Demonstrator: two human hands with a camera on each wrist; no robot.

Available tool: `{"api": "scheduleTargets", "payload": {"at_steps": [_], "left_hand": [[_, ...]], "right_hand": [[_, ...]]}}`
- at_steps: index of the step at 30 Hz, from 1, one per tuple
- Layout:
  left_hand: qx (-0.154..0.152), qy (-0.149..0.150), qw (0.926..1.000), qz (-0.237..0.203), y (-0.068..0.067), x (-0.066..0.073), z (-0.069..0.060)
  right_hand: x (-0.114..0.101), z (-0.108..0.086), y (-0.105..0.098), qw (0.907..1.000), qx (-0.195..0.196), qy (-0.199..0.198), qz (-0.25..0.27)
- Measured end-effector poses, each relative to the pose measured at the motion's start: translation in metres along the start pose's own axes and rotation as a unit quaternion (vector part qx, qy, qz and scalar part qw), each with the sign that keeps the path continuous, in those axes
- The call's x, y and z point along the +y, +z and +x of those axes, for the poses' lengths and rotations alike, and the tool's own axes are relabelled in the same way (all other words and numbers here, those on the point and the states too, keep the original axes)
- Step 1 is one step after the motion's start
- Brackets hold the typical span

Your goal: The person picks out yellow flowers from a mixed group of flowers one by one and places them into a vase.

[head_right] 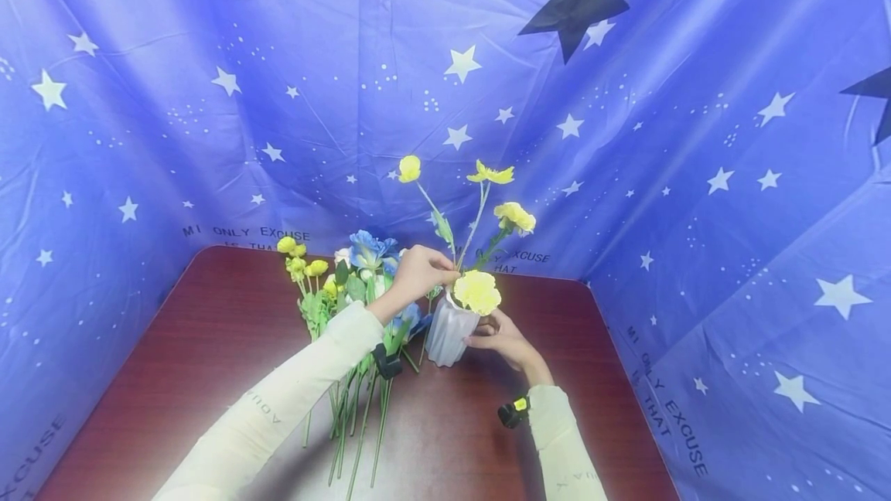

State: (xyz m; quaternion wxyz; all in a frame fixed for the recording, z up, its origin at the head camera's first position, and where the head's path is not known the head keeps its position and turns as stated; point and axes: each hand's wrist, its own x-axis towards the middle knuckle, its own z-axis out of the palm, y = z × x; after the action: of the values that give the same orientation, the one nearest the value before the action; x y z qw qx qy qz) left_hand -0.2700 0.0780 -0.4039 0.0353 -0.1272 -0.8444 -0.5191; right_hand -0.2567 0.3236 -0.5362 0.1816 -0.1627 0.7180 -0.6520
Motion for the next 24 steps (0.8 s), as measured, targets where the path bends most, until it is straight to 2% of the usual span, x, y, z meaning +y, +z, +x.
{"api": "scheduleTargets", "payload": {"at_steps": [11,18,24], "left_hand": [[-0.008,-0.002,0.9996,-0.027,0.0003,-0.003,-0.0009],[0.009,0.018,0.9982,-0.057,-0.0008,-0.0005,-0.0005],[0.009,0.016,0.9983,-0.056,-0.0019,0.0014,0.0011]], "right_hand": [[-0.0016,-0.0006,0.0008,1.0,-0.002,0.0,0.001],[-0.0015,-0.0005,0.0009,1.0,0.0,0.0,-0.002],[-0.003,-0.0016,0.0019,1.0,0.0,0.001,-0.002]]}}
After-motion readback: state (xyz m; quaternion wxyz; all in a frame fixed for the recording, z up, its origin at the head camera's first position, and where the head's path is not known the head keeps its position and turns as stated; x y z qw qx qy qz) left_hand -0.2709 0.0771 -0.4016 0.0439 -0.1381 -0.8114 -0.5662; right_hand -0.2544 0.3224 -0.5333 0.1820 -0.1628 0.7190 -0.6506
